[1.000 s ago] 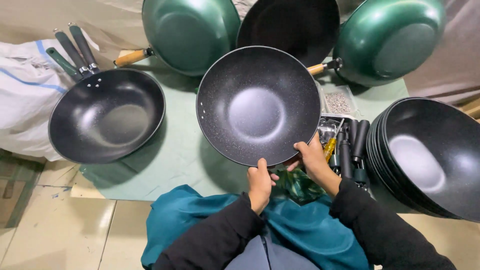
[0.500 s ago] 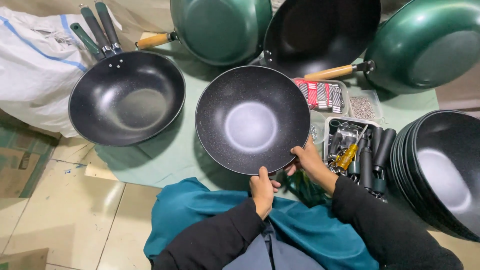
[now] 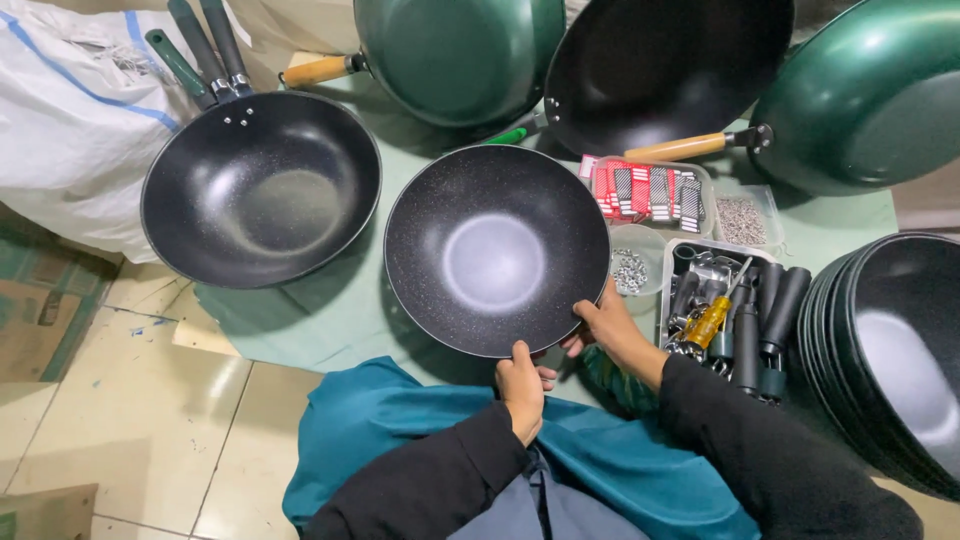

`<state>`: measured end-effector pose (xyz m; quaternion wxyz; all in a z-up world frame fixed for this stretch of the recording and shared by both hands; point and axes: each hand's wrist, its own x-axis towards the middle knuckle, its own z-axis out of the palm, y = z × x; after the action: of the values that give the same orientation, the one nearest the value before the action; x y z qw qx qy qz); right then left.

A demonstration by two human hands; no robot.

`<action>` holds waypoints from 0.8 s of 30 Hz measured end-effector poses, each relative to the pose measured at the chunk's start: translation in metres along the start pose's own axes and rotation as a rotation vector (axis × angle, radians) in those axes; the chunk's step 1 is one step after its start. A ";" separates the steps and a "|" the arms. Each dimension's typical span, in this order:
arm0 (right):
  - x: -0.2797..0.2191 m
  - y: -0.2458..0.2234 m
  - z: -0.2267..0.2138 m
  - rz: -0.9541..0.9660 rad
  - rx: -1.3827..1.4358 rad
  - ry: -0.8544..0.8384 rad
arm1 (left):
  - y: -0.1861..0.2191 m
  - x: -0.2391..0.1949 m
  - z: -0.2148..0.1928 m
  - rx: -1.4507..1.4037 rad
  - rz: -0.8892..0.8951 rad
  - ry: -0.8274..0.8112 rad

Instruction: Cleaning the interior of woks with a cloth and assembling small metal components for the handles.

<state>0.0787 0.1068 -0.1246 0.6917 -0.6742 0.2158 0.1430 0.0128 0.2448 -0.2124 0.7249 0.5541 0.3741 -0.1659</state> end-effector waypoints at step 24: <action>0.010 -0.051 -0.032 -0.295 -1.225 0.275 | 0.178 -0.014 -0.040 0.247 0.501 -0.275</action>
<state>0.1086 0.0714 -0.0855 0.1596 -0.9818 0.0869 0.0559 0.1062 0.3381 -0.0852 0.7144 0.6851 0.1015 -0.0998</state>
